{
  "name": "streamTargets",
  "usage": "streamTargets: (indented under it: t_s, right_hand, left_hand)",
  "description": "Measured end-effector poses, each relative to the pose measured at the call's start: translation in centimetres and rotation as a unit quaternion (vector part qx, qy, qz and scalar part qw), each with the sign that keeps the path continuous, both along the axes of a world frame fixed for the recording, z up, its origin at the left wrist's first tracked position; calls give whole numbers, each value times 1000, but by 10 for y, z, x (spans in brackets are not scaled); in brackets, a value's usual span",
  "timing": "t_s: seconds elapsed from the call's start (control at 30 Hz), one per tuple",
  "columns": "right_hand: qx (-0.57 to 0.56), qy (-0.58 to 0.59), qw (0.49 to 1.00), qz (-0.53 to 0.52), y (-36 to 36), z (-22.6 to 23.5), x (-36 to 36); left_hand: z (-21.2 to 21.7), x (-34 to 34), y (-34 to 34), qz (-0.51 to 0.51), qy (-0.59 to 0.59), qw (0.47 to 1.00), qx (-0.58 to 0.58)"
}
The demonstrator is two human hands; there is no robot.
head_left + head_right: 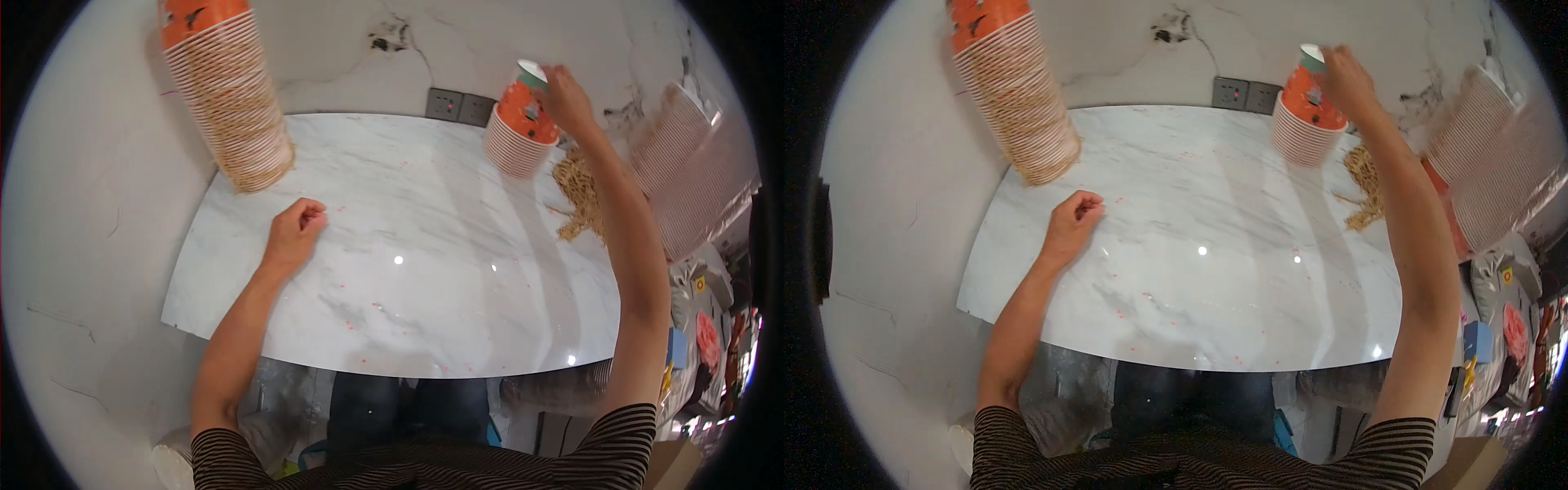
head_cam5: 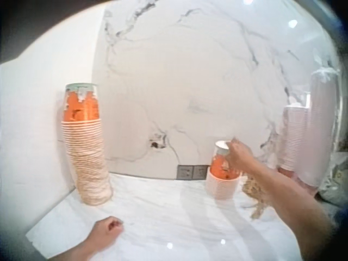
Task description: Threading a thin elastic band through pre-punched holes in paper snack bowls for assembly.
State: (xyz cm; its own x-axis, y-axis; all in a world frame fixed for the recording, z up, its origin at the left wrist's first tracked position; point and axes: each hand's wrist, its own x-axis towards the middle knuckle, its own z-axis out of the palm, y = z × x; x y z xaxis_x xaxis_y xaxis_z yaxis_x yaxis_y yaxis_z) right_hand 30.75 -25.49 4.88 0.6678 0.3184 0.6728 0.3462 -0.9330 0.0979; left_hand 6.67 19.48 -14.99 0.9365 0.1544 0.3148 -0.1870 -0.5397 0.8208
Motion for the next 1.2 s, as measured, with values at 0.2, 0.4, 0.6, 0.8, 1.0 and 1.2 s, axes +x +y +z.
streamTargets:
  t_s: [0.2,0.4,0.6,0.8,1.0,1.2]
  right_hand:
    - [51,46,997,25,-27,10,18]
    - [173,99,980,17,-39,33,36]
    - [207,117,969,72,-58,44,43]
    - [174,82,977,87,-15,45,2]
    - [188,-58,976,96,-25,44,14]
    - [198,-27,977,75,-21,105,2]
  left_hand:
    - [-1,-4,-11,38,-24,995,85]
    - [-2,-3,-11,43,-27,994,94]
    - [6,-2,-19,24,-47,986,158]
    - [8,-7,-17,30,-40,985,165]
    - [5,-2,-22,-1,-61,983,175]
    - [13,-5,-20,0,32,995,98]
